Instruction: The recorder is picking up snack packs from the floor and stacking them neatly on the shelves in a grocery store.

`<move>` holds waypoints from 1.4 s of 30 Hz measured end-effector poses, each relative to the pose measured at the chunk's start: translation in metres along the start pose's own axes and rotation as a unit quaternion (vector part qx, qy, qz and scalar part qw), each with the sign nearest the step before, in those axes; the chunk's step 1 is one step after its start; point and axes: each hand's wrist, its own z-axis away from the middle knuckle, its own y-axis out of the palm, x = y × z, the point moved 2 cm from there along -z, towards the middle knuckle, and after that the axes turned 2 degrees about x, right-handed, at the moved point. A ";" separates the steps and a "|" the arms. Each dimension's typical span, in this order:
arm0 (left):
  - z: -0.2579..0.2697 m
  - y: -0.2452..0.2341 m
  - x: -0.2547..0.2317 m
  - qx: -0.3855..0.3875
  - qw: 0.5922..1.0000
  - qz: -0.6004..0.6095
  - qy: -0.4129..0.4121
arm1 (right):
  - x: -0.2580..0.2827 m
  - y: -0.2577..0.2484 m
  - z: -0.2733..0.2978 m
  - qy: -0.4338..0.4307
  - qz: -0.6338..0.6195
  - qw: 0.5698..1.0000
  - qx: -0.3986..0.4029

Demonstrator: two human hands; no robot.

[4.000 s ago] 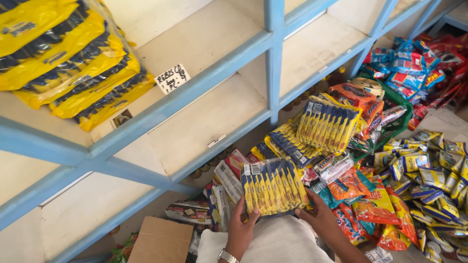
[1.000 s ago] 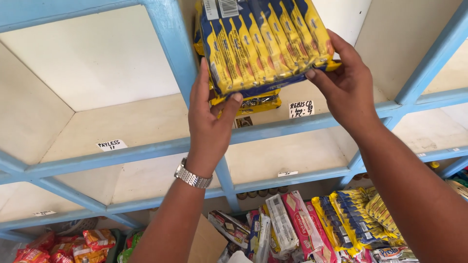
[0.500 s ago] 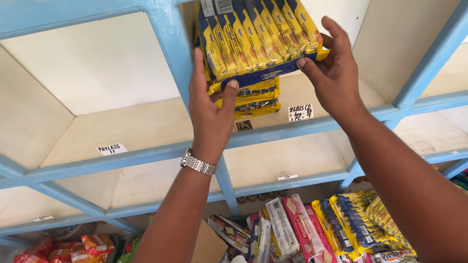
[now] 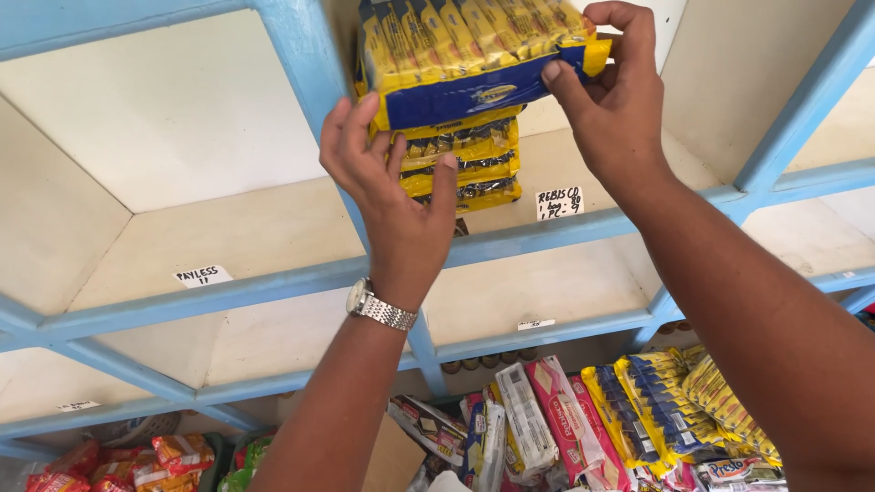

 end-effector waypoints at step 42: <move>-0.049 0.060 0.071 0.128 0.861 -0.466 0.157 | -0.060 0.033 -0.049 0.042 0.052 0.998 0.020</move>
